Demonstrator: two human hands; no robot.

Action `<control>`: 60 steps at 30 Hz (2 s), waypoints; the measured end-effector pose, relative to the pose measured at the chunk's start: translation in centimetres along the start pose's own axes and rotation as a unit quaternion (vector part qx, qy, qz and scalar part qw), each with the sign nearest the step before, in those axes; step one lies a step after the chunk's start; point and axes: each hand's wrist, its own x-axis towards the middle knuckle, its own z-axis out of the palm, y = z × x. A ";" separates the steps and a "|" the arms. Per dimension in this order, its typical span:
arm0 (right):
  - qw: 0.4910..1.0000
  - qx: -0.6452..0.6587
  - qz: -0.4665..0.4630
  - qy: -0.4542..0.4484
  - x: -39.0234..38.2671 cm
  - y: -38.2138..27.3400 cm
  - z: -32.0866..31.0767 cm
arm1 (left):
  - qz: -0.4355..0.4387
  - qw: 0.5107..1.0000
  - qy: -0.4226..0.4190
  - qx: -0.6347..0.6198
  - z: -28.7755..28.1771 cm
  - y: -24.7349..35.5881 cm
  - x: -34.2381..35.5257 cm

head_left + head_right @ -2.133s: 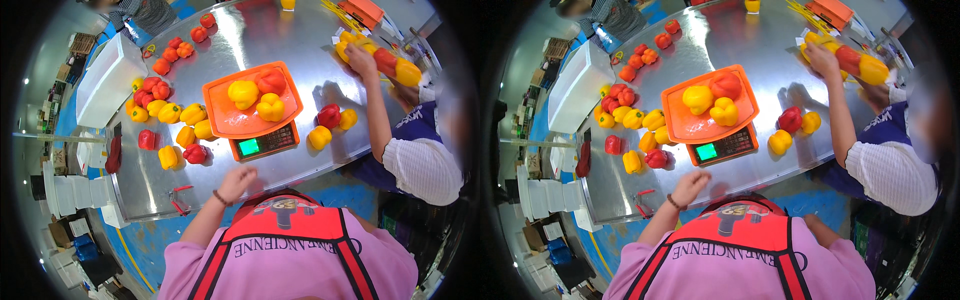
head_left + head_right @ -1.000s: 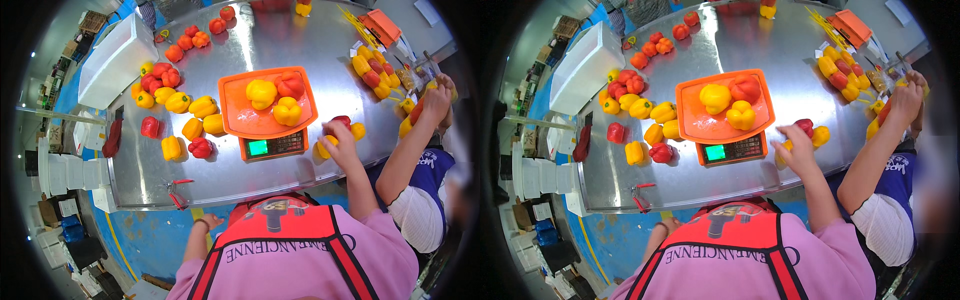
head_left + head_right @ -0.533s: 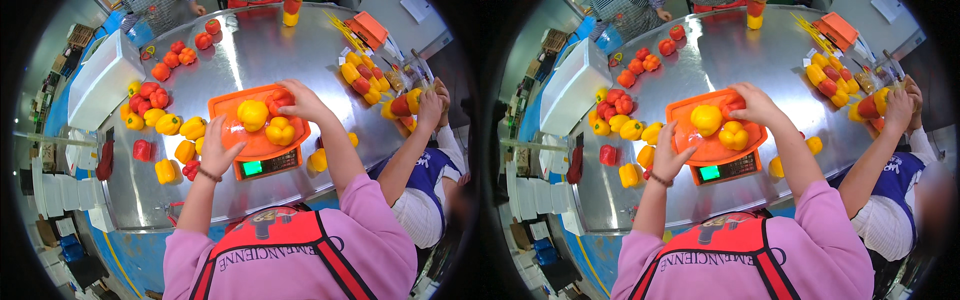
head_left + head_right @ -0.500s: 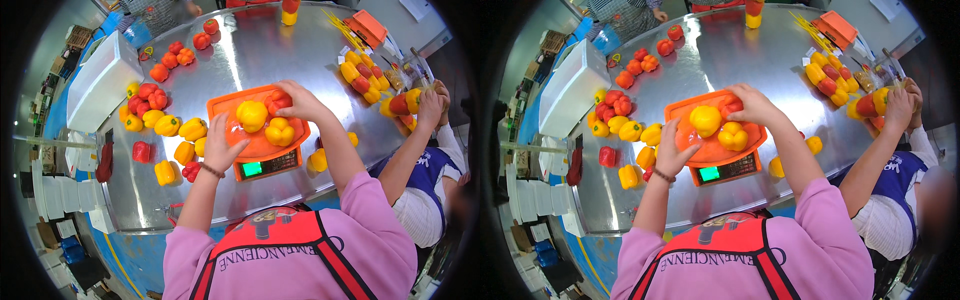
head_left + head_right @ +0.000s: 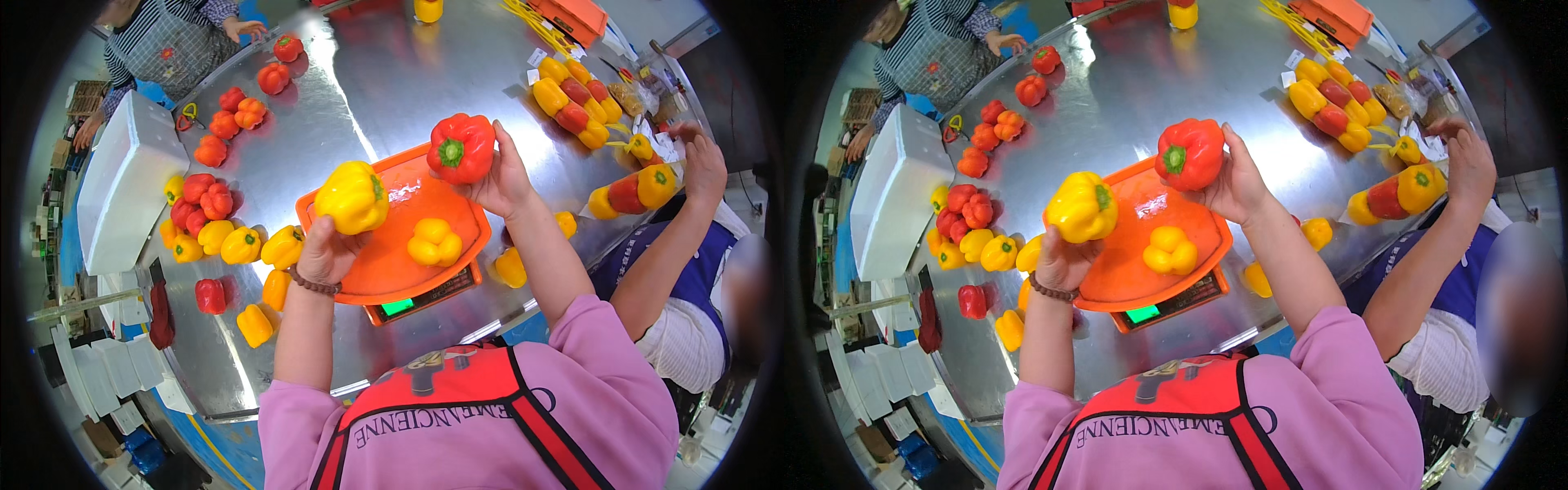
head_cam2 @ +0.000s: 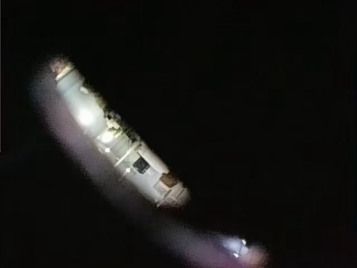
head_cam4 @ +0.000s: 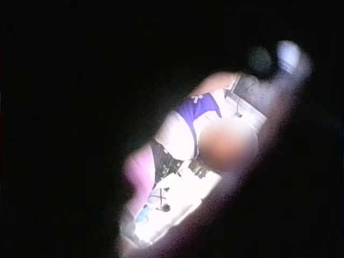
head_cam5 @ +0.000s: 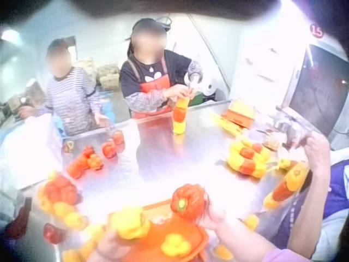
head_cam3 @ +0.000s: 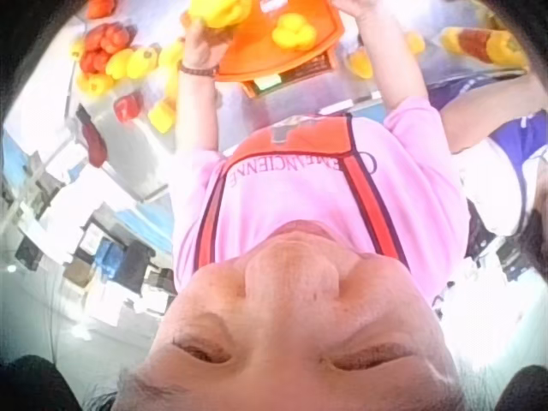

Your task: The person places red and yellow bell peppers onto a digital scale, weighs them, and then removes them to the table. The person repeats this process with multiple peppers throughout the clip.

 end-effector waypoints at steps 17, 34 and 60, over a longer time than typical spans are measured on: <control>0.566 -0.684 -0.197 0.416 11.5 -7.5 -16.2 | 0.010 0.976 -0.031 -0.216 -2.3 2.8 1.6; 0.700 -0.665 -0.254 0.050 1.2 -1.9 -0.5 | 0.008 0.988 0.049 -0.145 -0.8 1.9 1.4; 0.917 -0.395 -0.010 0.050 -1.5 8.6 8.3 | 0.103 0.915 0.082 0.380 2.7 1.1 -3.6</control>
